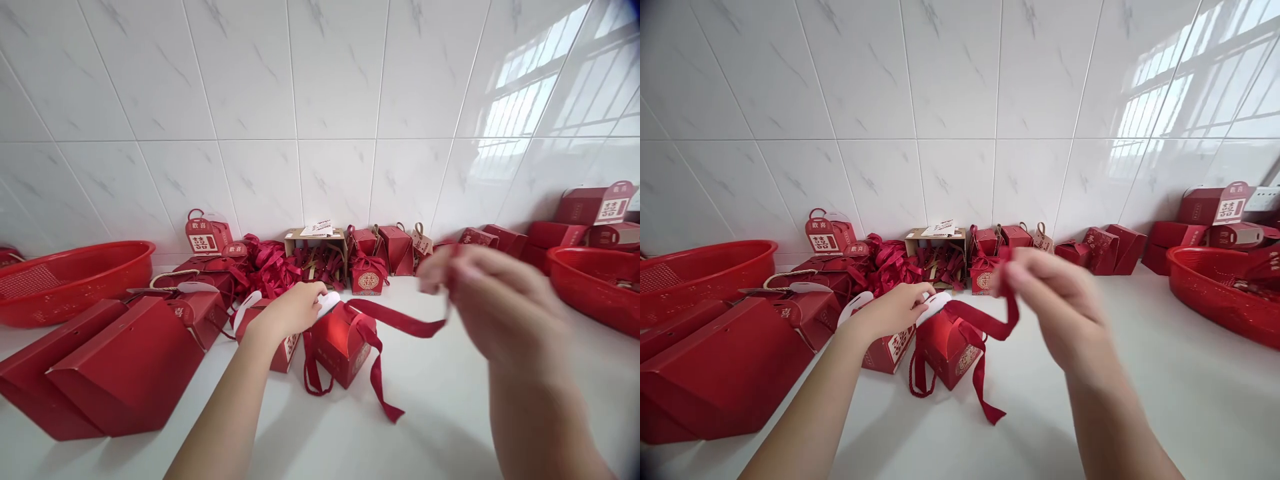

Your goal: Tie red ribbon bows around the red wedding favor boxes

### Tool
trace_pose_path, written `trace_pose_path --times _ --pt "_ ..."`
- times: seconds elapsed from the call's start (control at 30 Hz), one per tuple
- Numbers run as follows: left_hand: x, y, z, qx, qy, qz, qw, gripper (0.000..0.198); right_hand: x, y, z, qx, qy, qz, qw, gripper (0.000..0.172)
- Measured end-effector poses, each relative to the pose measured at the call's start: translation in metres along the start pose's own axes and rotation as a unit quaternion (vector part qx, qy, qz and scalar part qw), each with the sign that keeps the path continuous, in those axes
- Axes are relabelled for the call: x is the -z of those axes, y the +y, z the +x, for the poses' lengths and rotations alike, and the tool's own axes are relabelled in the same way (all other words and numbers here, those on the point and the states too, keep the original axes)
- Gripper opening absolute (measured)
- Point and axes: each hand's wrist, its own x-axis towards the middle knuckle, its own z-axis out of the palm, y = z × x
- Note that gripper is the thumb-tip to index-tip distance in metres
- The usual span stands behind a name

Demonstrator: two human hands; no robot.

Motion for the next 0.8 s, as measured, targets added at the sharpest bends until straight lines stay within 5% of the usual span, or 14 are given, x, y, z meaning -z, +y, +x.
trace_pose_path --times 0.1,0.2,0.37,0.8 --pt "-0.002 -0.004 0.003 -0.006 0.011 -0.005 1.0 0.032 -0.039 0.024 0.021 -0.125 -0.156 -0.086 0.976 0.031" --pt "-0.002 -0.003 0.003 -0.013 0.003 -0.008 1.0 0.032 -0.067 0.062 0.03 -0.154 -0.26 -0.193 0.934 0.035" --pt "-0.001 0.004 -0.002 -0.021 -0.02 -0.018 0.999 0.034 -0.084 0.101 0.026 -0.144 -0.28 -0.21 0.926 0.03" --pt "0.0 0.012 -0.007 -0.039 -0.061 -0.058 0.996 0.025 -0.078 0.094 0.026 -0.161 -0.341 -0.145 0.915 0.025"
